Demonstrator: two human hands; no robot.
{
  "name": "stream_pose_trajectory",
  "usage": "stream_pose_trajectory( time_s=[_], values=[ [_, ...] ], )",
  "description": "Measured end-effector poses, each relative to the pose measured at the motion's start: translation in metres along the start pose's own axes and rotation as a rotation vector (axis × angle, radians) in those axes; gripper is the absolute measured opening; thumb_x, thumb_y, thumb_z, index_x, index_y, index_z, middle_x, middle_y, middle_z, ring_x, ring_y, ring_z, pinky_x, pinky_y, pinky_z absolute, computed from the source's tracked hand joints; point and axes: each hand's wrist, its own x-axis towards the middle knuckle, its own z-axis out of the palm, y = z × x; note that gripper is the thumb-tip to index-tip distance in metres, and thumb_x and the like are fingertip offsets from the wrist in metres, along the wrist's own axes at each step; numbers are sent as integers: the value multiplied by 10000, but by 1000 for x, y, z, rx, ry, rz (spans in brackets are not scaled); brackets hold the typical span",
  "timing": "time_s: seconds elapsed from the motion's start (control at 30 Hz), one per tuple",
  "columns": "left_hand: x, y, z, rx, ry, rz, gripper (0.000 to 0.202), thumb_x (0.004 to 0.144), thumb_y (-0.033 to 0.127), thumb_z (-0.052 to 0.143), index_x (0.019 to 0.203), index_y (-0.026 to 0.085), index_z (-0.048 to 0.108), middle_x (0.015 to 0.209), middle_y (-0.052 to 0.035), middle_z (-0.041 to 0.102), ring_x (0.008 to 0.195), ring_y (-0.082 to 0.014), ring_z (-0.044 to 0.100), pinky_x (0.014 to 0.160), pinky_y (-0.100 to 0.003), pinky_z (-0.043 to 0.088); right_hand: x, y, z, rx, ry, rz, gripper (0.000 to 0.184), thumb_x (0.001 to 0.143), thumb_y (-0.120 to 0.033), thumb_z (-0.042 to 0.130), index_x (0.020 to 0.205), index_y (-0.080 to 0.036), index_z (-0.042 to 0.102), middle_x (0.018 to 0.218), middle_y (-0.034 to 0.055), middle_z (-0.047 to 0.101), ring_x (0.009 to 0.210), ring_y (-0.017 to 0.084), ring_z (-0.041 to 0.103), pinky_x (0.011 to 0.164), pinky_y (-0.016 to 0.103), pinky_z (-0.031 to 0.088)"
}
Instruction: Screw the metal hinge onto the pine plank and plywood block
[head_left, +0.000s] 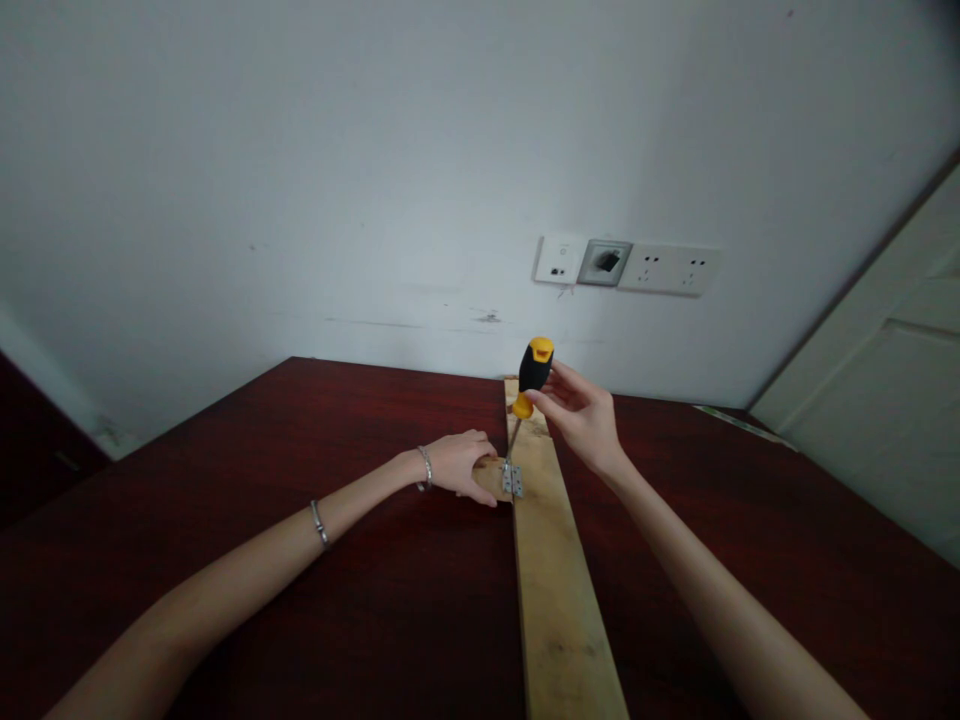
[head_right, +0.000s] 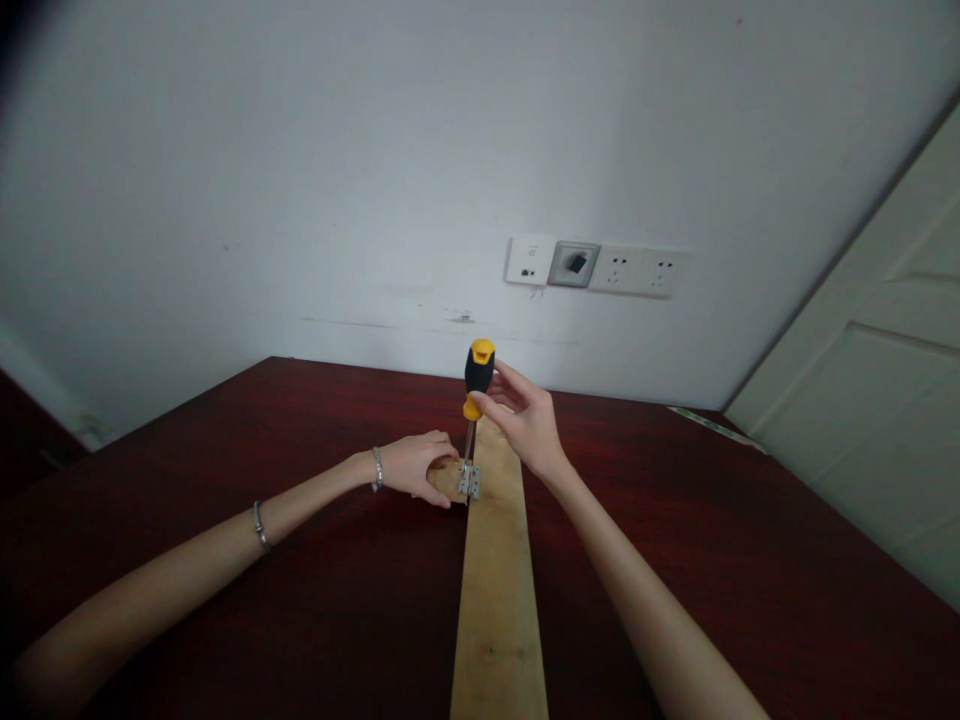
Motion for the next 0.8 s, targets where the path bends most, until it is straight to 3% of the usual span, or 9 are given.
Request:
stream_pose_trajectory(
  time_s=[0.8],
  values=[
    [0,-2,4,-19,6,-12,678,590,680,661,1038,176,586,953,-54,547,887,-205,535,726,-262,420,-3,-4,1,5,-37,19,505,690,-295,721,1178,-218,618,955,46,691,797,178,652,775,379,569]
  ],
)
